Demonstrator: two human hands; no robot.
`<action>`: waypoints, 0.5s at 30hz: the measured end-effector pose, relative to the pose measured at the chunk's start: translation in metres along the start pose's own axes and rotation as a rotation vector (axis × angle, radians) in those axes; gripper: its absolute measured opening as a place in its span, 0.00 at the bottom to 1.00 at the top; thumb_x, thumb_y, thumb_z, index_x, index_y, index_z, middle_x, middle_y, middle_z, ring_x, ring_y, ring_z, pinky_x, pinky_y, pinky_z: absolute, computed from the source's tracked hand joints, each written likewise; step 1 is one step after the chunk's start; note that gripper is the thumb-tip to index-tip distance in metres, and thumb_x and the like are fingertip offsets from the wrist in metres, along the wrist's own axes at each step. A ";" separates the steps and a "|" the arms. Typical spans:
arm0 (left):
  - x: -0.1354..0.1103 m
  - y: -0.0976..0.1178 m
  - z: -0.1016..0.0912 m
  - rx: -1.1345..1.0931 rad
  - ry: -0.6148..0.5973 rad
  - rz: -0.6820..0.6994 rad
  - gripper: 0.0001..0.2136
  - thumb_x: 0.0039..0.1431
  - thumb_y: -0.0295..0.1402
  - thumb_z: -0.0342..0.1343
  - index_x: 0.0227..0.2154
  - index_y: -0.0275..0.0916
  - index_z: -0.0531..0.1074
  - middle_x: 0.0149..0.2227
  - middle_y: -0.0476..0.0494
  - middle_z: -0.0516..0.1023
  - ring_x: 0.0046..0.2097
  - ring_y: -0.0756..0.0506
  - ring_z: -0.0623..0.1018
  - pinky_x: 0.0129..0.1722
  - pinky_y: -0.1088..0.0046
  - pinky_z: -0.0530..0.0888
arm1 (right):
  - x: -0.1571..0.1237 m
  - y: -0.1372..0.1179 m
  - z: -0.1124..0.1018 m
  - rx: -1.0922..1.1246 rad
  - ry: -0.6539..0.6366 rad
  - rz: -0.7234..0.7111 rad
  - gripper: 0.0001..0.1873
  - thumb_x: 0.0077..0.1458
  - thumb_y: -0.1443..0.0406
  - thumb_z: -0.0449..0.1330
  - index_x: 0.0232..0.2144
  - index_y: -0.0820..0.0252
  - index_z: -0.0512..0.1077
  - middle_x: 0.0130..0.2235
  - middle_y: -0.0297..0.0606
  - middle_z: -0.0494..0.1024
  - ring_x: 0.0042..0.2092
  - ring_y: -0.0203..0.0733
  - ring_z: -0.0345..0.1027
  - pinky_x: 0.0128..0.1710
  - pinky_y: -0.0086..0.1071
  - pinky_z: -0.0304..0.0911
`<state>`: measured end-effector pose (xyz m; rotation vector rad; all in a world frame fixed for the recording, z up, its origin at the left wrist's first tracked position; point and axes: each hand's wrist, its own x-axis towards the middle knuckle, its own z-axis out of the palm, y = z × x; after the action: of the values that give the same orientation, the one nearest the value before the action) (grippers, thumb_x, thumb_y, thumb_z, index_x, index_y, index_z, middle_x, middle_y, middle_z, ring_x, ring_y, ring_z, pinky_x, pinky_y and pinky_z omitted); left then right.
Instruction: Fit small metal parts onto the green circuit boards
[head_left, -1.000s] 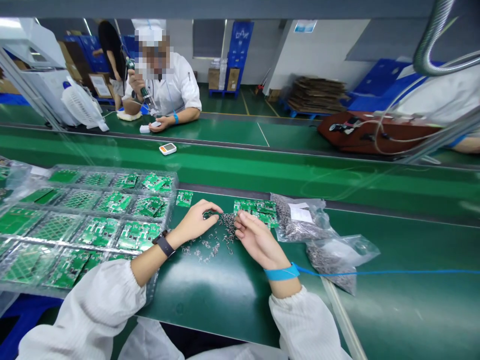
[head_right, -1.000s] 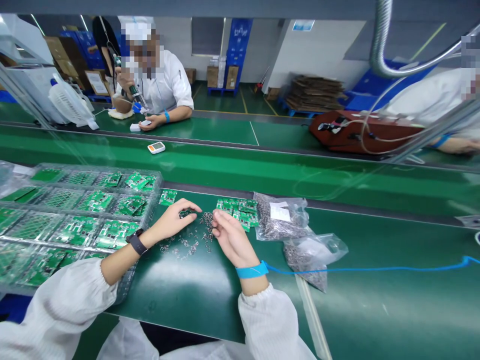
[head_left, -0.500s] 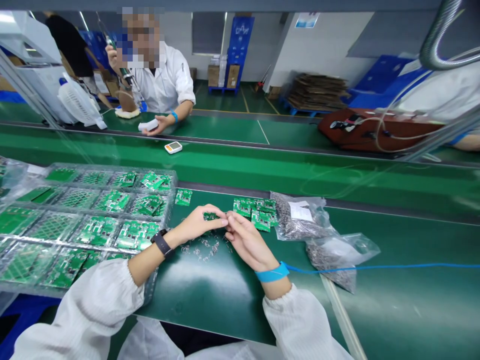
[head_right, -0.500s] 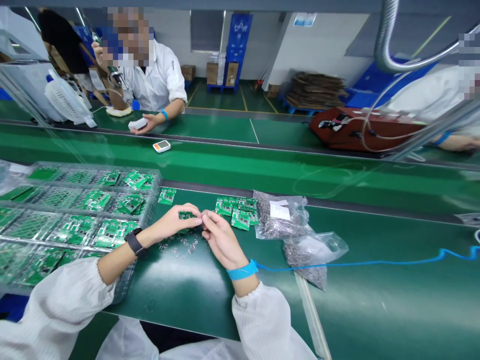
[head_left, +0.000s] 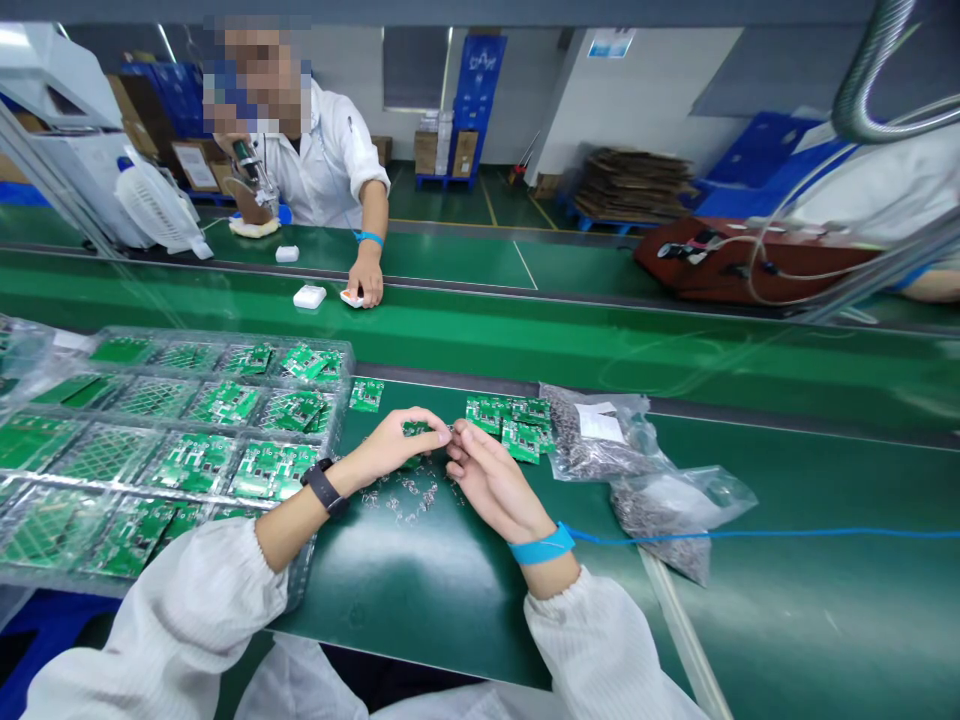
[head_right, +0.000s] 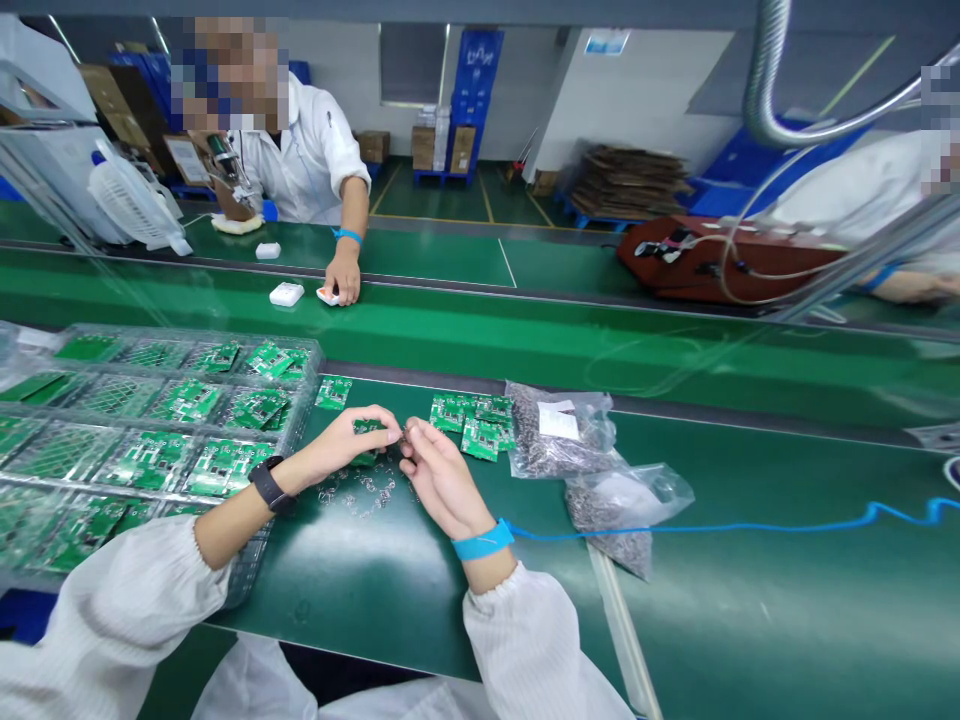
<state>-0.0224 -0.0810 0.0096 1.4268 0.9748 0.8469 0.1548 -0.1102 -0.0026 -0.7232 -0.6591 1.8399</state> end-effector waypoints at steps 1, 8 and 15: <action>0.000 0.001 0.000 0.004 0.014 -0.006 0.11 0.59 0.41 0.65 0.35 0.37 0.79 0.37 0.46 0.80 0.34 0.48 0.75 0.39 0.70 0.70 | 0.000 -0.001 0.000 0.011 0.006 0.000 0.16 0.48 0.57 0.78 0.35 0.55 0.78 0.35 0.30 0.67 0.34 0.33 0.58 0.29 0.25 0.56; 0.000 0.004 -0.002 0.034 0.068 -0.005 0.11 0.59 0.42 0.64 0.34 0.38 0.79 0.37 0.47 0.79 0.34 0.49 0.74 0.39 0.70 0.70 | 0.001 -0.004 -0.002 0.021 0.019 -0.010 0.16 0.48 0.57 0.78 0.35 0.54 0.78 0.35 0.31 0.68 0.34 0.34 0.60 0.28 0.25 0.59; 0.000 0.000 -0.003 0.095 0.100 0.016 0.11 0.60 0.42 0.64 0.34 0.38 0.79 0.39 0.47 0.78 0.34 0.49 0.74 0.37 0.70 0.69 | 0.001 -0.003 -0.004 0.045 0.037 -0.015 0.17 0.48 0.57 0.78 0.37 0.53 0.78 0.40 0.32 0.77 0.38 0.36 0.67 0.35 0.26 0.66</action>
<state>-0.0254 -0.0792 0.0097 1.4860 1.0927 0.9010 0.1593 -0.1080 -0.0037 -0.7197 -0.5959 1.8181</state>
